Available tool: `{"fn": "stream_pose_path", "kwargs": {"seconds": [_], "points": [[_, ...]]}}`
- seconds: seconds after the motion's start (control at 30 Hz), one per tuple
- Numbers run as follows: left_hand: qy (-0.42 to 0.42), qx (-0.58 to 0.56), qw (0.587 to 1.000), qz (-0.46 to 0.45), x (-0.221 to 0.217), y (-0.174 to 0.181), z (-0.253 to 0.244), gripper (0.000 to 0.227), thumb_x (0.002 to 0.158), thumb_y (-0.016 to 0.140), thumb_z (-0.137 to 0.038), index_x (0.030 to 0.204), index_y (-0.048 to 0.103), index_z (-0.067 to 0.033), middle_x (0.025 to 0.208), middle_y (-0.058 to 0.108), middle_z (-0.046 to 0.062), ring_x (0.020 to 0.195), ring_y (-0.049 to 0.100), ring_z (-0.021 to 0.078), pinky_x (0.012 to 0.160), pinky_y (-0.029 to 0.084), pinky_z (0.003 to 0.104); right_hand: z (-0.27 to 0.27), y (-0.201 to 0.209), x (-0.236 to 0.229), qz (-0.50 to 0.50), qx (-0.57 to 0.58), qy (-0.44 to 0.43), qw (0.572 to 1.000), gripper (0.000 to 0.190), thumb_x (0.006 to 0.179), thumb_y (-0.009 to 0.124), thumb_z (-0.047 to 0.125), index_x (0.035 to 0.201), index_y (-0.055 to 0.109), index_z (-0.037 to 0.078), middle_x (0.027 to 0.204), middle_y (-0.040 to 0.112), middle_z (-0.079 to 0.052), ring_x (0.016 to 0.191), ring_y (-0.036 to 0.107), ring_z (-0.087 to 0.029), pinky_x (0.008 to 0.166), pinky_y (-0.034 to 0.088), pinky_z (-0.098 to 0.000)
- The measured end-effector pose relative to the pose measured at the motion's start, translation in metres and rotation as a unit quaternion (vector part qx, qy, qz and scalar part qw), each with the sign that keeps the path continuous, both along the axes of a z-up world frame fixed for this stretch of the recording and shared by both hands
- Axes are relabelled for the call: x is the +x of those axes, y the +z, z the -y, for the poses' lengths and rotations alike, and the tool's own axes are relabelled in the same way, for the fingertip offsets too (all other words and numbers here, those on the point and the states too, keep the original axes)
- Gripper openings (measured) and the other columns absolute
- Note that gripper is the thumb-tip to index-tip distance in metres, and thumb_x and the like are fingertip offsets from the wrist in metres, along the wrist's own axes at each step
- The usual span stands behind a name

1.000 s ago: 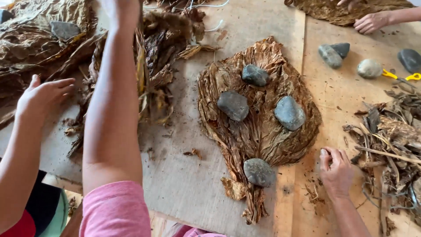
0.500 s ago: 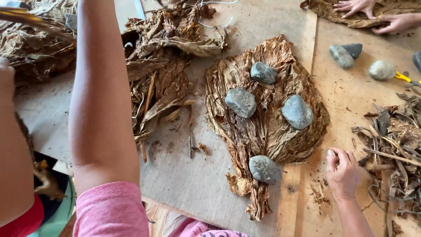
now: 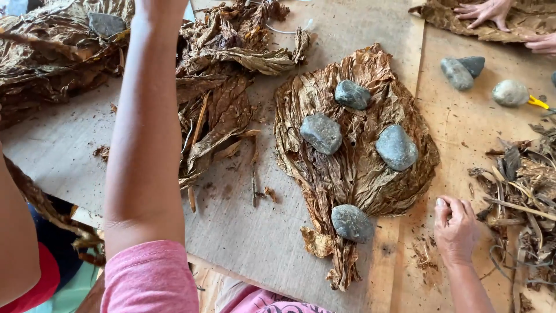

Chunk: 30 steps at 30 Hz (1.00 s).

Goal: The person places several smooth stones on top of a large dried leaf on a wooden table. They repeatedly lift the leaf, adjust its position, and reposition the stones to weigh it down. Another person works on a similar leaf nearby.

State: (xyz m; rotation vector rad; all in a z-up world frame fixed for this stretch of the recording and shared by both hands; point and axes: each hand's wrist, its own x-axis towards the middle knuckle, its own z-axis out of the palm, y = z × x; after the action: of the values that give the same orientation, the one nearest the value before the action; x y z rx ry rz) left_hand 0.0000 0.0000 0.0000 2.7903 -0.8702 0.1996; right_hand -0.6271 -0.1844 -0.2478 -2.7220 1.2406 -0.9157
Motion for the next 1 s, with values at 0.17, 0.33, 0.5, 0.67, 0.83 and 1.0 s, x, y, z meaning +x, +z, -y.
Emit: {"fn": "stream_pose_path", "kwargs": {"seconds": [0.17,0.33,0.5,0.67,0.83,1.0], "points": [[0.003,0.058,0.998,0.005,-0.017,-0.05,0.009,0.093,0.084,0.067,-0.01,0.149,0.0,-0.0128,0.131,0.046,0.029,0.124,0.035,0.039,0.103,0.021,0.063,0.002,-0.004,-0.001,-0.014,-0.025,-0.021,0.999,0.013,0.105,0.057,0.007,0.109,0.067,0.002,0.097,0.064,-0.013,0.074,0.058,-0.017,0.057,0.049,-0.0233],[-0.161,-0.025,0.972,0.166,-0.024,-0.116,0.034,0.052,0.077,0.071,-0.015,0.126,0.054,-0.0102,0.129,0.052,0.021,0.128,0.038,0.0358,0.107,0.021,0.058,0.002,-0.003,0.001,-0.02,-0.025,-0.028,0.999,0.014,0.104,0.057,0.011,0.109,0.068,0.004,0.096,0.064,-0.013,0.073,0.057,-0.017,0.053,0.049,-0.0222],[-0.314,-0.004,0.936,0.155,-0.036,-0.153,0.067,0.079,0.073,0.051,0.019,0.137,0.045,-0.0257,0.149,0.029,0.025,0.139,0.013,0.0404,0.11,0.009,0.062,0.004,-0.005,0.001,-0.019,-0.025,-0.033,0.999,0.016,0.104,0.054,0.012,0.108,0.068,0.006,0.095,0.065,-0.013,0.071,0.057,-0.016,0.051,0.048,-0.0212],[-0.178,0.049,0.942,0.28,-0.025,-0.18,0.099,0.009,0.076,0.071,-0.015,0.081,0.064,-0.0163,0.145,0.044,0.019,0.139,0.025,0.0384,0.111,0.007,0.062,0.01,-0.014,-0.003,-0.002,-0.036,-0.028,0.999,0.015,0.103,0.055,0.012,0.107,0.067,0.004,0.093,0.066,-0.014,0.07,0.058,-0.016,0.05,0.048,-0.022],[-0.122,-0.216,0.96,0.133,-0.02,-0.103,0.101,0.016,0.094,0.057,-0.021,0.092,0.065,-0.0072,0.132,0.052,0.019,0.13,0.032,0.0364,0.106,0.015,0.063,0.005,0.0,0.004,0.002,-0.035,-0.027,0.999,0.013,0.1,0.056,0.009,0.103,0.067,0.002,0.093,0.067,-0.014,0.075,0.062,-0.019,0.055,0.051,-0.0248],[-0.138,-0.309,0.941,0.01,-0.041,-0.066,0.084,0.017,0.094,0.056,-0.02,0.093,0.064,-0.0052,0.125,0.054,0.019,0.12,0.037,0.0349,0.099,0.022,0.059,0.01,-0.006,0.001,0.055,-0.016,0.037,0.998,0.01,0.1,0.055,-0.001,0.104,0.063,-0.005,0.089,0.06,-0.017,0.074,0.054,-0.02,0.064,0.05,-0.0267]]}}
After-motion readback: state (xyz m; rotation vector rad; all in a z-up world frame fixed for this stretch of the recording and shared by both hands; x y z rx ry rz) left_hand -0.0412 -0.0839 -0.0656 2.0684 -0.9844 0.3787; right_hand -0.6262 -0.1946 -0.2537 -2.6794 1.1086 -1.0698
